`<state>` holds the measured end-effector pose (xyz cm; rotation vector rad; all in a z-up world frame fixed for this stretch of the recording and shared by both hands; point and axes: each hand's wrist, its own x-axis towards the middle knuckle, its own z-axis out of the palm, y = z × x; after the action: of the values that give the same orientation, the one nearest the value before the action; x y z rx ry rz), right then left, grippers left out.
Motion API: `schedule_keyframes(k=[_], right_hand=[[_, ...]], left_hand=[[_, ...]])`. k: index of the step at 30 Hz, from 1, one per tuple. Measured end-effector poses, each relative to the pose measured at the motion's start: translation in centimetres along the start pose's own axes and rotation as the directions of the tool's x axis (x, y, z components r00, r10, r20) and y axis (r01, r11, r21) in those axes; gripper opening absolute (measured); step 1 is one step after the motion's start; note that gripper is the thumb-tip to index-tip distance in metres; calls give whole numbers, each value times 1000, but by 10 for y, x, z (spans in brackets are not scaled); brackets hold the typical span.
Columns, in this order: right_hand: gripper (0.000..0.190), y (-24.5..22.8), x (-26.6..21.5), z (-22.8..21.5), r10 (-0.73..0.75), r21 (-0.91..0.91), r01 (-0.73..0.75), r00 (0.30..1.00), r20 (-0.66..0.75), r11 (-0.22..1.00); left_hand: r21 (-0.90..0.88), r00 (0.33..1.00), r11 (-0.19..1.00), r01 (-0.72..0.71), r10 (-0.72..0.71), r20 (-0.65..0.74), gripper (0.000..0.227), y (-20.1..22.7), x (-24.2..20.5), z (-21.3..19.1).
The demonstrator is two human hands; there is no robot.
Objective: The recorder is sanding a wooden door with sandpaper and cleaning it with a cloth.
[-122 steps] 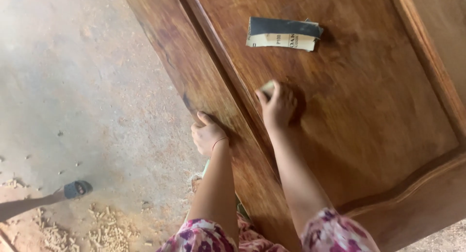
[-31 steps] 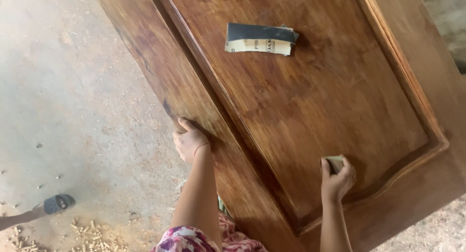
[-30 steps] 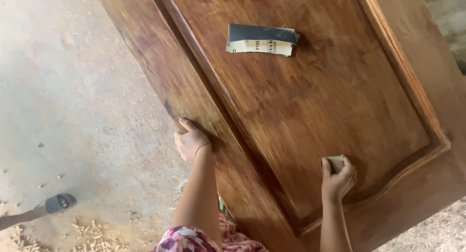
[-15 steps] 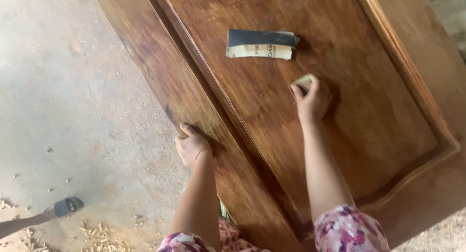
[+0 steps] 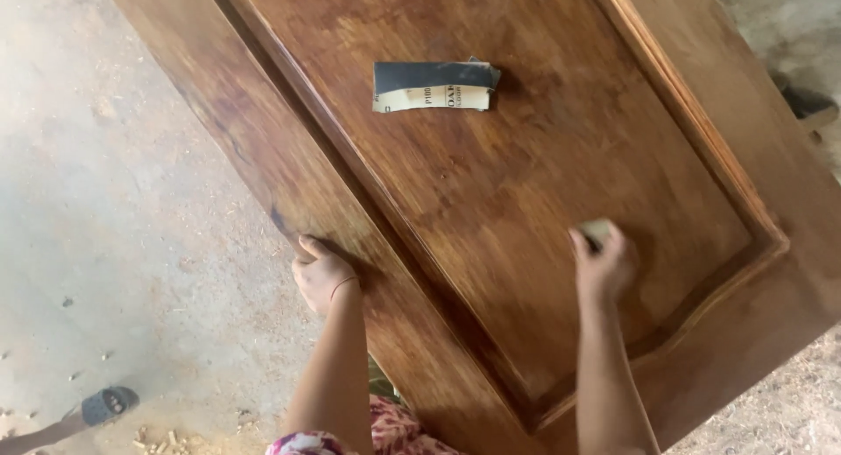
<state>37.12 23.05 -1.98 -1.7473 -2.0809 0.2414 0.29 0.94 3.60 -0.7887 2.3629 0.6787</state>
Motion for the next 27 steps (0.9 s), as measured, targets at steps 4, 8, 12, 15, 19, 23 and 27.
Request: schedule_keyframes(k=[4,8,12,15,19,23,27], right_hand=[[54,-68,76,80,-219,28,219,976,-4,975],[56,-112,113,101,-481,-58,479,858,-178,876],[60,-74,88,88,-466,-56,464,872,-149,884],[59,-18,27,35,-228,38,228,974,-4,973],[52,50,-51,-24,-73,-33,75,996,49,997],[49,19,-57,-24,-52,-121,52,999,7,991],[47,-53,4,43,-282,60,285,958,-47,957]], left_hand=[[-12,998,1000,-21,20,-56,71,-10,20,14],[61,983,994,-87,95,-154,73,-20,30,26],[64,999,998,-9,13,-52,75,-9,20,15],[63,990,995,-70,78,-119,75,-18,29,25],[54,979,991,-121,128,-157,74,-16,24,18],[59,997,997,-58,61,-54,72,-13,23,14],[32,996,997,-69,71,-62,71,-11,20,12]])
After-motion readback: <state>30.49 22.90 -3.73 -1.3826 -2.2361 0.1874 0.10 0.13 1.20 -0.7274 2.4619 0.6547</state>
